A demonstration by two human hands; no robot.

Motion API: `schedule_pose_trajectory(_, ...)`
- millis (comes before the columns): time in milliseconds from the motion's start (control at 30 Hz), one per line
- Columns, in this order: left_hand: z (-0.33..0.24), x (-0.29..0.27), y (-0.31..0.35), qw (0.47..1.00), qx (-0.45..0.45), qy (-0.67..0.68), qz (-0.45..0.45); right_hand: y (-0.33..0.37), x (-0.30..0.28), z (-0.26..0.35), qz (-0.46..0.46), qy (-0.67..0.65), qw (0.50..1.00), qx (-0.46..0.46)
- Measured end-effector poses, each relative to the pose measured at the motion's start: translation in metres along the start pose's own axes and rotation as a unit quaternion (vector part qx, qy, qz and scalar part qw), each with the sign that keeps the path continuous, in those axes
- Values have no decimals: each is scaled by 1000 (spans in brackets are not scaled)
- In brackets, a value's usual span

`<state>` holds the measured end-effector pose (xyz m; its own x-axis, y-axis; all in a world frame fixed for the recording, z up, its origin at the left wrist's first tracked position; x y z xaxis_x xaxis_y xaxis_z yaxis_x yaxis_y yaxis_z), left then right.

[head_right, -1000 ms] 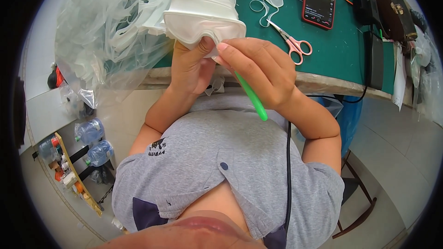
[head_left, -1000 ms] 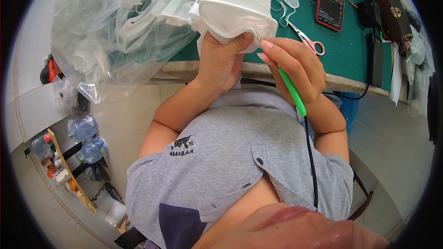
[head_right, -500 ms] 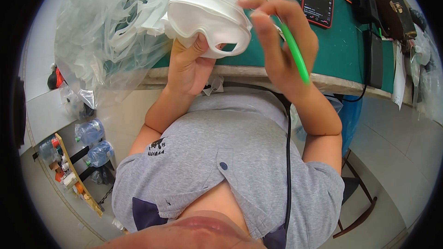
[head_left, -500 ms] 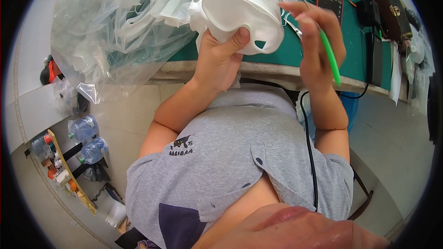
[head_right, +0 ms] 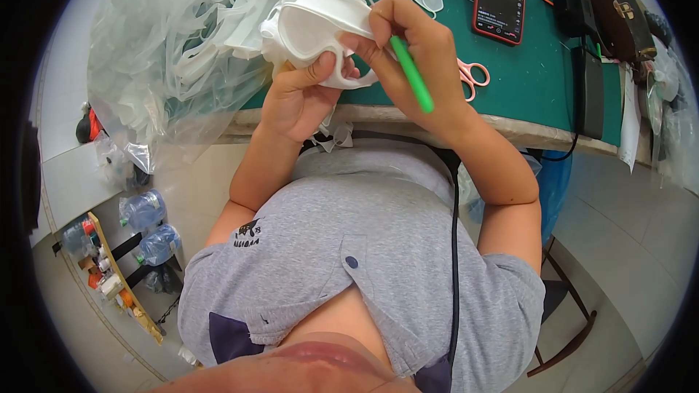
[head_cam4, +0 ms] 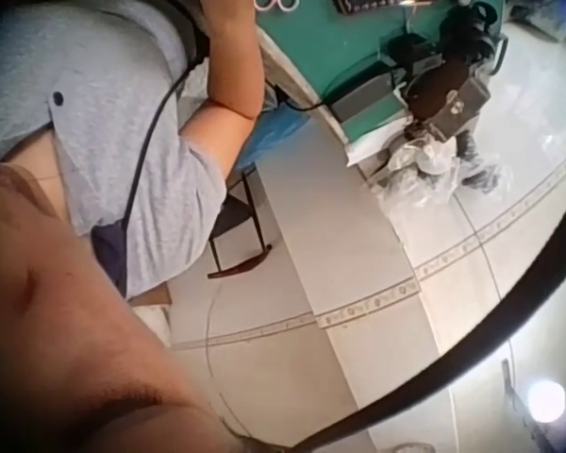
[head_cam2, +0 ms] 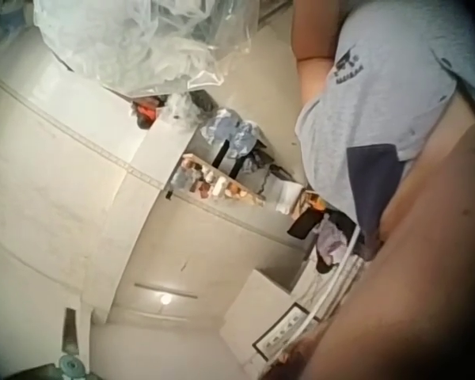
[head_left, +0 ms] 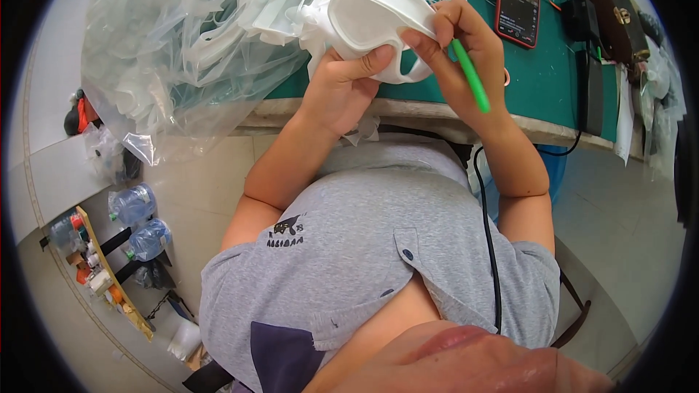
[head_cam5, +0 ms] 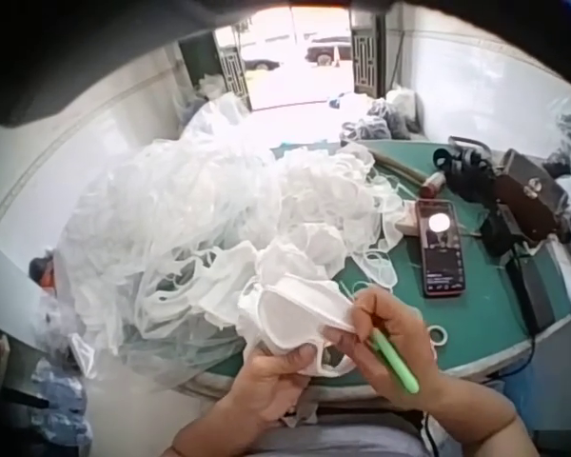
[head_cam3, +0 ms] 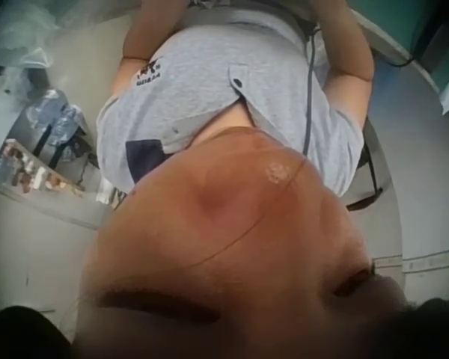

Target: Trimming excess material from white fabric components using scissors and a small tool.

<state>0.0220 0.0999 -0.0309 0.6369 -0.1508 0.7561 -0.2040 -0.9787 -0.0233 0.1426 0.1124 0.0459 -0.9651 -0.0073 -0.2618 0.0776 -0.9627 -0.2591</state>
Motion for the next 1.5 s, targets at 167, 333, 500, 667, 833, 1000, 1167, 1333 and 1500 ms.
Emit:
schedule_pose_trajectory(167,-4,9,1,999,29,-11,-4,2,4,-12,100,-159,980,60)
schedule_pose_trajectory(333,-3,7,3,999,41,-17,-14,6,6,-11,106,-159,980,51)
schedule_pose_trajectory(500,-2,8,4,999,38,-23,-17,17,-33,14,-49,-57,993,-93)
schedule_pose_trajectory(667,1,15,5,999,30,-12,-12,17,-15,7,21,32,999,-39)
schedule_pose_trajectory(833,-5,6,4,998,48,-32,-2,14,-71,-6,-66,-67,995,-41)
schedule_pose_trajectory(1000,-4,5,4,999,42,-28,-13,33,-85,-13,-52,332,941,42)
schedule_pose_trajectory(1167,-5,8,6,998,50,-31,-24,57,-54,-47,44,472,874,106)
schedule_pose_trajectory(1333,1,10,6,998,18,59,11,60,-58,-56,35,487,859,153)
schedule_pose_trajectory(1500,0,9,4,994,27,102,-26,58,-66,-49,55,401,904,139)
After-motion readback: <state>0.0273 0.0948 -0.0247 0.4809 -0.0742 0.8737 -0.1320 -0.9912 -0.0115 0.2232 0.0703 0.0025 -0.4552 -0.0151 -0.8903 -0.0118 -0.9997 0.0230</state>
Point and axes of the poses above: each hand's wrist, its own y-axis away from the middle knuckle, its own x-axis out of the palm, z = x × y, the point moved 10 cm from there along -y, towards the middle knuckle, and after that the axes turned 12 degrees about x, right-handed, at the moved point
